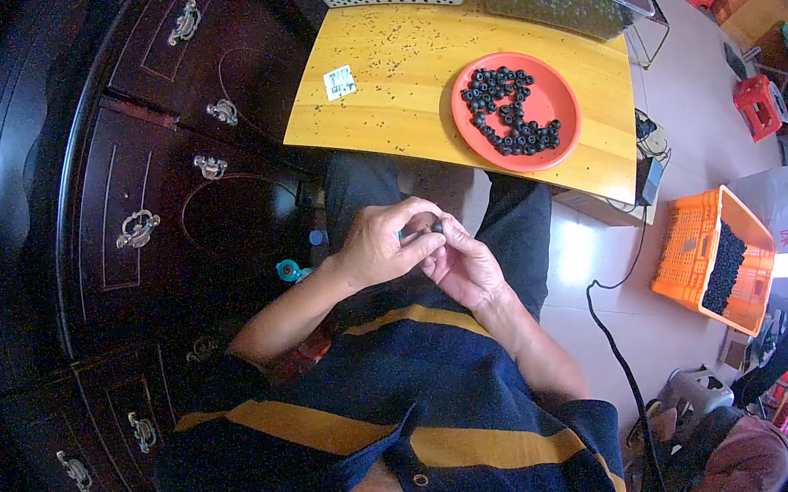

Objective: The person sorts and cleans berries by hand and with a utility knife, placing them into bins.

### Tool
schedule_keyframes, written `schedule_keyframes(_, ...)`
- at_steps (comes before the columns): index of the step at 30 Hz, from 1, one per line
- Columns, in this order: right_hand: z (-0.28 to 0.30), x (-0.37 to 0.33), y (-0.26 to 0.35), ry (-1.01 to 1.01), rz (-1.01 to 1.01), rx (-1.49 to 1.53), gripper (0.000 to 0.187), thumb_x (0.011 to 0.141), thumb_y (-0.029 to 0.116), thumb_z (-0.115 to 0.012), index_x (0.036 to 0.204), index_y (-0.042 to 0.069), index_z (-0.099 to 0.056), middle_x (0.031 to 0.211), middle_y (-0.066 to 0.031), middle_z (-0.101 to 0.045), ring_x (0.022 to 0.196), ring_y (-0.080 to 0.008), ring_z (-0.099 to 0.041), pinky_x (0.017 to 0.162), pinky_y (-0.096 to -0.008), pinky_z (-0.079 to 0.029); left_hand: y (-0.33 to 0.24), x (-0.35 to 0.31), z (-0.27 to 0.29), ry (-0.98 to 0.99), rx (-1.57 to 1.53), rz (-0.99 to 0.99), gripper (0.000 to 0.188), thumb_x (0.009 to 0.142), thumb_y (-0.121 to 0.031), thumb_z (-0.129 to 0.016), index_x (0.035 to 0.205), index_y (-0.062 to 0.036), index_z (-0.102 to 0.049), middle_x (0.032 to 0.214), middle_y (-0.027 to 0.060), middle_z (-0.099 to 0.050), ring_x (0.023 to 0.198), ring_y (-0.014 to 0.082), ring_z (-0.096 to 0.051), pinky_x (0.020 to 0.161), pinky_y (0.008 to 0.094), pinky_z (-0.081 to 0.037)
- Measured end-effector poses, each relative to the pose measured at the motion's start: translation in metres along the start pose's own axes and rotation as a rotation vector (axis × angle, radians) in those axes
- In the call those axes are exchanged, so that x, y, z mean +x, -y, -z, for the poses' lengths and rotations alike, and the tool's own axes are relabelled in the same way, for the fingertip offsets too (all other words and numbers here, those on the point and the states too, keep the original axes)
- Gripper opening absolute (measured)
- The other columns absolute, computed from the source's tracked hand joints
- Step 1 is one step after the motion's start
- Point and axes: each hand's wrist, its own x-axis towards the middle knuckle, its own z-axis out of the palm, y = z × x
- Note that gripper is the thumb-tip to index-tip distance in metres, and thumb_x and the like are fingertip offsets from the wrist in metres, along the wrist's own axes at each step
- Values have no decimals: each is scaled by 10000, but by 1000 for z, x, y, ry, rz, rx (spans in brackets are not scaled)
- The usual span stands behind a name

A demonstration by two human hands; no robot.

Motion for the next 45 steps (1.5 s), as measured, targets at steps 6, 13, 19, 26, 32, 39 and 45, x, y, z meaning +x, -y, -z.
schedule_keyframes(6,16,3,6,23,-35,-101,197,1002,218,-619,1159,106,-580,1033,-43,-678,833,-126,-656,805,-288,-563,4,13,11,123,151,30,206,842,-238,-733,853,-63,-625,678,106,-651,631,325,-670,571,427,-513)
schedule_keyframes(13,-4,-11,14,-167,253,-929,101,976,96,-635,1056,53,-592,1003,-1,-661,874,-78,-590,813,-248,-488,12,71,78,639,723,128,285,798,-349,-700,901,-84,-720,814,151,-724,759,316,-714,718,443,-563)
schedule_keyframes(19,-30,-16,65,-193,639,-1332,64,956,53,-643,1009,18,-632,860,29,-612,770,-42,-556,700,-219,-470,-12,186,155,-319,327,-11,305,908,-314,-735,985,-24,-680,719,-22,-621,665,54,-547,594,259,-462)
schedule_keyframes(26,-57,-12,127,-392,1161,-1927,210,844,44,-696,1039,15,-625,1128,-175,-647,1040,-347,-647,905,-430,-518,41,150,73,-61,208,98,452,862,-333,-764,1135,5,-637,823,64,-644,737,143,-598,653,349,-493)
schedule_keyframes(32,-49,9,155,-624,1134,-2230,393,824,166,-734,1155,20,-580,1308,-267,-540,1270,-452,-480,1097,-496,-400,61,94,-13,119,-563,642,253,964,-322,-669,1016,-111,-541,680,-60,-439,473,30,-380,398,209,-319)
schedule_keyframes(39,-37,30,155,-565,1111,-2400,297,863,236,-683,1068,28,-629,1112,-180,-615,1036,-359,-585,932,-457,-481,52,100,-33,197,-744,711,156,1001,-301,-609,968,-162,-543,646,-84,-415,469,24,-368,398,202,-303)
schedule_keyframes(45,-40,27,136,-476,1187,-2367,265,908,265,-640,1054,44,-642,1057,-171,-632,977,-363,-610,867,-465,-506,52,96,-45,188,-775,738,141,981,-271,-633,956,-155,-558,660,-65,-462,470,40,-389,402,225,-312)
